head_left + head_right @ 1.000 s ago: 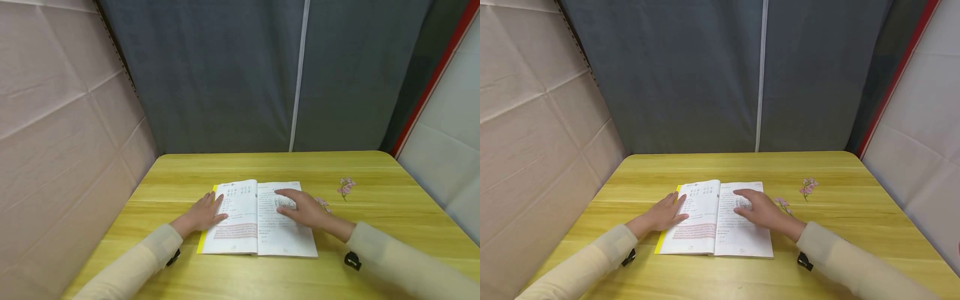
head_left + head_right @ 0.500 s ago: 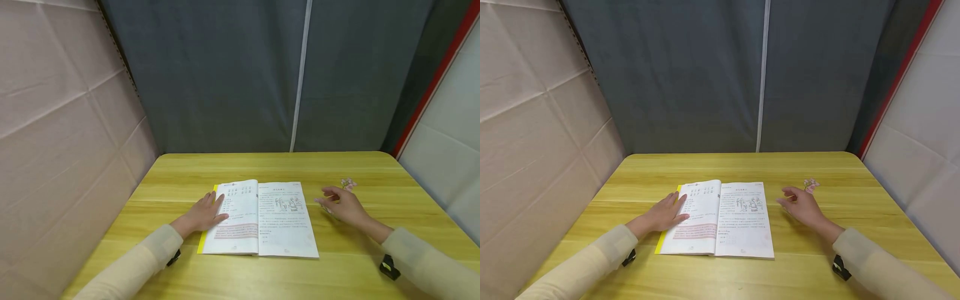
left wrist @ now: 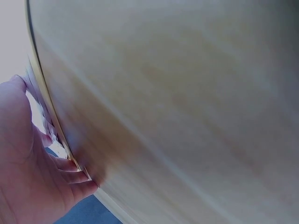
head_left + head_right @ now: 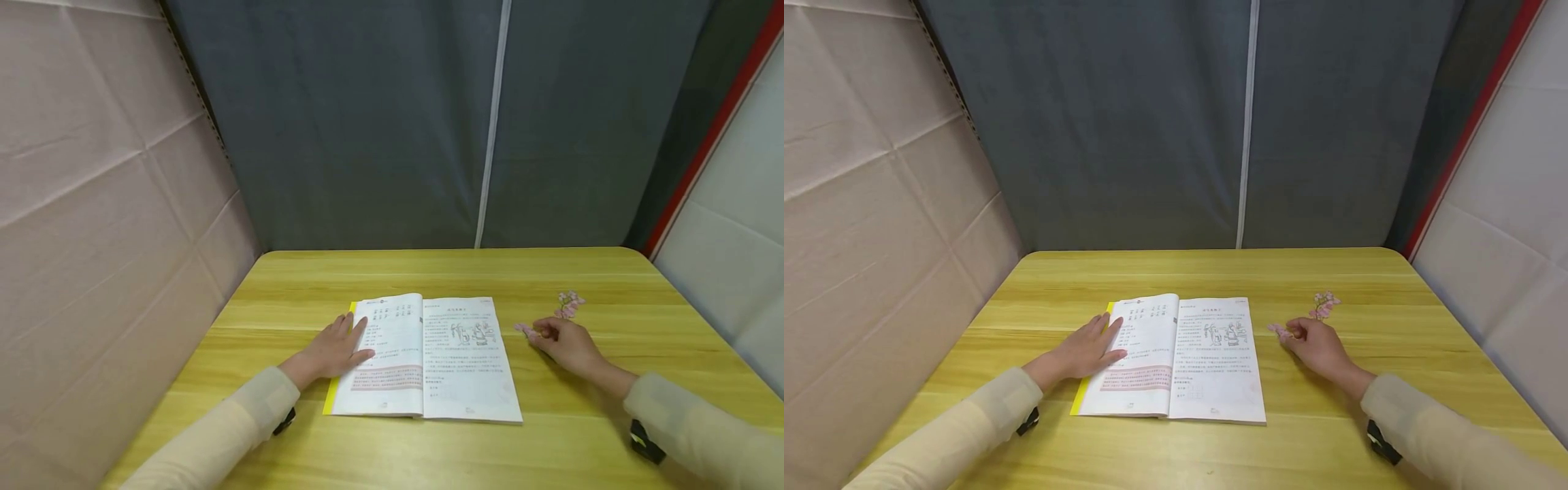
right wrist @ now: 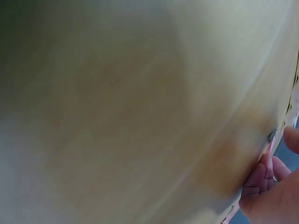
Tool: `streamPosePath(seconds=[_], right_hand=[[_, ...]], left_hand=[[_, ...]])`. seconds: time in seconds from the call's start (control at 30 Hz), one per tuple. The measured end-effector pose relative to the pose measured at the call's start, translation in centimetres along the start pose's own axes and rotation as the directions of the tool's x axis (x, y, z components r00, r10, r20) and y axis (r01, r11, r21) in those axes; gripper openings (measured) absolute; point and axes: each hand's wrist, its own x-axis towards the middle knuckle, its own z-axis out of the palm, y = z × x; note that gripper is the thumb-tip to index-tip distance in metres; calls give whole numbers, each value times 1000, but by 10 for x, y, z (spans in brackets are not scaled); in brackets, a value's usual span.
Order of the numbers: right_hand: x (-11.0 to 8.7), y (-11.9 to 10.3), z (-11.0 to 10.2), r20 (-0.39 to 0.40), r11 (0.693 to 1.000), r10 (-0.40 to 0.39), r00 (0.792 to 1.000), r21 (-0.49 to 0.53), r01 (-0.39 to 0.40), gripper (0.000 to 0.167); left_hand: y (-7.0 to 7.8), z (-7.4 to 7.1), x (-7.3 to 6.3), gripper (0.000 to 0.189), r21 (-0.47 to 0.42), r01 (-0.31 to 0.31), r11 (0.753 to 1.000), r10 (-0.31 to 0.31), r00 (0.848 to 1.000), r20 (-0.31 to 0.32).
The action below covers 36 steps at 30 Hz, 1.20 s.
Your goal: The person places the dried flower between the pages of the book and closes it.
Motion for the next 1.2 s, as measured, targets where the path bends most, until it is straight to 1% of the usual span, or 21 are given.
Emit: streamPosePath(seconds=[0.1,0.17,0.3,0.57,0.7,0.87,0.97,1.03,1.13,1.2], right_hand=[[1,1,1,-25,999,-19,1000,-29,18,32],[2,0,2,-40,998,-29,999,-48,27,30],[3,0,3,-59,997,-33,998,-68,29,25],[4,2,4,-69,998,-6,998,-62,1,14],[4,2,3,-69,999,-3,998,-51,-1,12],[3,0,-1,-66,1000,22,998,-1,-22,15],[4,-2,-5,-55,997,61,997,48,-58,18],[5,-3,-7,-39,991,94,995,101,-89,22],[7,-8,-10,-2,969,143,990,204,-140,30],[8,-13,-10,23,941,171,985,291,-170,35]], left_hand=[[0,0,0,78,2,-7,1000,7,1000,-13],[0,0,0,78,8,-6,1000,6,1000,-11],[1,0,0,77,3,-6,1000,6,1000,-13],[1,2,1,77,14,-9,1000,10,1000,-14],[1,1,1,77,18,-10,1000,10,1000,-15],[2,1,1,77,14,-8,1000,8,1000,-11],[2,0,0,78,4,-4,1000,4,1000,-8],[2,0,-1,77,-3,-1,1000,1,1000,-10],[2,-1,-1,77,-1,3,1000,-3,1000,-8],[2,-1,-2,77,3,-2,1000,2,1000,-13]])
